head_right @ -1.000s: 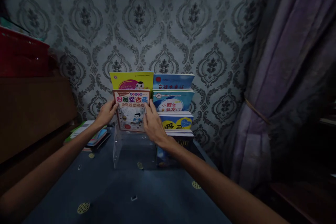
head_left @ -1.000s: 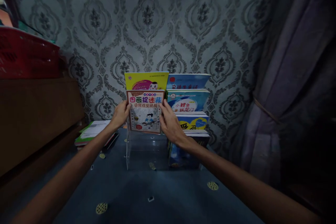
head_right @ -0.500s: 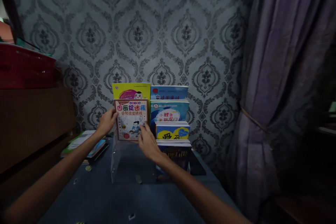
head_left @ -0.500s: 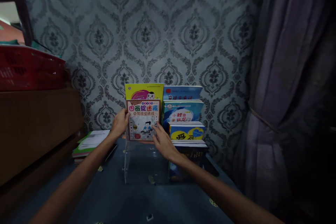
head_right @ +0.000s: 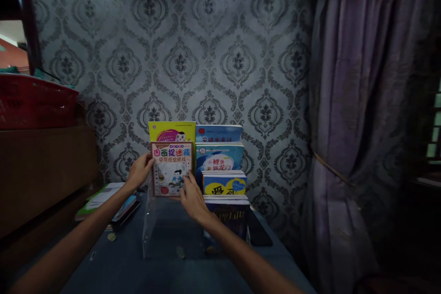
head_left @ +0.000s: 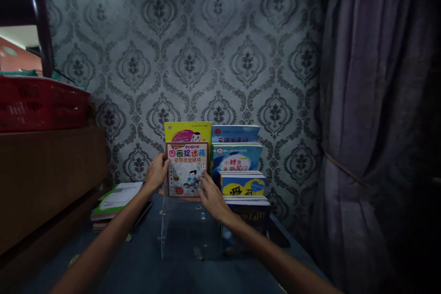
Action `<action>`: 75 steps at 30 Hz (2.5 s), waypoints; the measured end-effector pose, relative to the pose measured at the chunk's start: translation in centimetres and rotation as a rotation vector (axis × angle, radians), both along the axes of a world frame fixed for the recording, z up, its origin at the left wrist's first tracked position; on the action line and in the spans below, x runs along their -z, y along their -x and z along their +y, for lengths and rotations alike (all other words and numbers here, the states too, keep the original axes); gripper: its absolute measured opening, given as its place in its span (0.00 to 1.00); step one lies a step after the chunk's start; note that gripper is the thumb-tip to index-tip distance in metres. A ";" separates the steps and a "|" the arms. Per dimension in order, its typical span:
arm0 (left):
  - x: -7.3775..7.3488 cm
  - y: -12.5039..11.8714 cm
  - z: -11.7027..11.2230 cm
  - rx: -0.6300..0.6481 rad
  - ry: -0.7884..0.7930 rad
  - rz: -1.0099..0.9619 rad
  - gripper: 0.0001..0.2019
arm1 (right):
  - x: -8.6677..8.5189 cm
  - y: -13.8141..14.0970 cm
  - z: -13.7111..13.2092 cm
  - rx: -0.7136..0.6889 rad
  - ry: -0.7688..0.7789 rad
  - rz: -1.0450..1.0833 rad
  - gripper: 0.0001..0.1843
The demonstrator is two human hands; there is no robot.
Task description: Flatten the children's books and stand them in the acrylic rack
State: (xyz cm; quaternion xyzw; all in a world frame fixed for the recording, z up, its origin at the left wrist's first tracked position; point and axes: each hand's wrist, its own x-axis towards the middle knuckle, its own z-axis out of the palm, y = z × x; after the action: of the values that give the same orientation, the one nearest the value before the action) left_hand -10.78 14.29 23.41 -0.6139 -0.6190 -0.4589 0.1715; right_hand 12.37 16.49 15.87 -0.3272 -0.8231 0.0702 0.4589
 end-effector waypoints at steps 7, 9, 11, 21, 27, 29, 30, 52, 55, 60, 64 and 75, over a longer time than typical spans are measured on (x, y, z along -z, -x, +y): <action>-0.5 0.2 0.9 0.012 0.000 0.012 0.05 | 0.3 0.4 0.7 0.011 -0.016 0.016 0.25; -0.6 0.2 1.1 0.033 0.007 0.017 0.05 | 0.4 0.3 0.8 0.011 -0.017 0.020 0.25; -0.7 0.4 1.1 0.054 0.015 0.018 0.06 | 0.5 0.2 0.9 0.004 -0.025 0.019 0.25; -0.8 1.6 1.3 0.091 0.055 -0.003 0.09 | 0.5 0.2 0.4 -0.003 -0.028 -0.046 0.23; -0.8 1.8 1.2 0.106 0.063 -0.022 0.09 | 0.8 -0.1 0.5 -0.014 -0.041 -0.033 0.22; -0.7 1.8 1.1 0.114 0.063 -0.025 0.10 | 1.0 -0.1 0.6 -0.019 -0.042 -0.028 0.22; -0.7 1.8 1.0 0.117 0.062 -0.025 0.10 | 1.1 -0.1 0.6 -0.022 -0.041 -0.025 0.22; -0.2 1.5 0.6 0.113 0.050 -0.029 0.13 | 1.2 -0.1 0.2 -0.039 -0.041 0.011 0.23; -0.2 1.5 0.6 0.106 0.049 -0.034 0.13 | 1.3 -0.2 0.0 -0.041 -0.046 0.004 0.22; 0.0 1.4 0.4 0.102 0.045 -0.036 0.13 | 1.3 -0.3 -0.8 -0.038 -0.055 -0.003 0.23; 0.0 1.3 0.2 0.099 0.042 -0.036 0.13 | 1.4 -0.4 -1.4 -0.051 -0.057 -0.031 0.23; 0.4 1.2 0.1 0.085 0.037 -0.036 0.14 | 2.2 -1.3 -2.7 -0.083 -0.049 -0.009 0.23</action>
State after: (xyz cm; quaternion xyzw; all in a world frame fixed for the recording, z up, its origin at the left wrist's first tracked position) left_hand -12.02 14.41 23.06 -0.6343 -0.6037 -0.4653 0.1291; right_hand 13.68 13.84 13.69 -0.2818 -0.8394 0.0672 0.4598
